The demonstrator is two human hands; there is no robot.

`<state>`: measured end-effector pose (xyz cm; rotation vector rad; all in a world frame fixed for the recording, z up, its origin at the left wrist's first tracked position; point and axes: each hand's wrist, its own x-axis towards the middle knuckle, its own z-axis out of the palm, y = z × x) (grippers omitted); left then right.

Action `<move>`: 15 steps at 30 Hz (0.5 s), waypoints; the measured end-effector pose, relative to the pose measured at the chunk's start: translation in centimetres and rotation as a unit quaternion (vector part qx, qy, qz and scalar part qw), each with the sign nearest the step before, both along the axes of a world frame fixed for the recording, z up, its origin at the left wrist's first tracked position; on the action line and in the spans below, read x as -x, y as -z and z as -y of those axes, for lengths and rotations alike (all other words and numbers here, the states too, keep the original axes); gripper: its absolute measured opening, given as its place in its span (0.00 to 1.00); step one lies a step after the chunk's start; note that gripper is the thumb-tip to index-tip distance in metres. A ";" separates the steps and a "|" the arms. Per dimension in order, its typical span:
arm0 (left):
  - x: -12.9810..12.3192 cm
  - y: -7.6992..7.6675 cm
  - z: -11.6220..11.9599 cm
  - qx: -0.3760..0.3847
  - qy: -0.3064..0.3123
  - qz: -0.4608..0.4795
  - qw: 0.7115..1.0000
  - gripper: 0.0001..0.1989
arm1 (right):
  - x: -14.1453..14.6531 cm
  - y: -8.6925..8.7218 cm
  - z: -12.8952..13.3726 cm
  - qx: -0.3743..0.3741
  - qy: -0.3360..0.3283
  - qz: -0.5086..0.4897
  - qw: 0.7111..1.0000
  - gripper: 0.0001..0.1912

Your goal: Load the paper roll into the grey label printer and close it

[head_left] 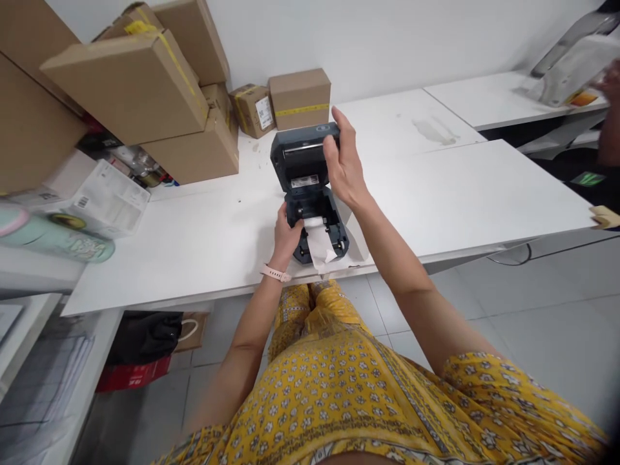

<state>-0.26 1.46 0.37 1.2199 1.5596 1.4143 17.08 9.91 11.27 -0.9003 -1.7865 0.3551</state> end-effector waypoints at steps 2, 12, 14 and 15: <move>-0.2 0.5 0.0 0.014 0.000 -0.016 1.000 0.38 | 0.3 -1.0 -2.3 0.004 0.002 0.018 1.000 0.47; -0.4 -0.4 0.2 0.039 -0.029 -0.049 0.998 0.42 | 0.0 2.2 0.9 -0.048 -0.011 0.160 0.986 0.22; -0.4 -0.4 0.3 0.042 -0.029 -0.056 0.997 0.42 | 0.2 3.5 1.9 0.022 -0.085 0.308 0.947 0.17; -0.4 -0.4 0.4 0.044 -0.027 -0.063 0.997 0.42 | 0.4 3.9 2.1 0.050 -0.112 0.384 0.915 0.16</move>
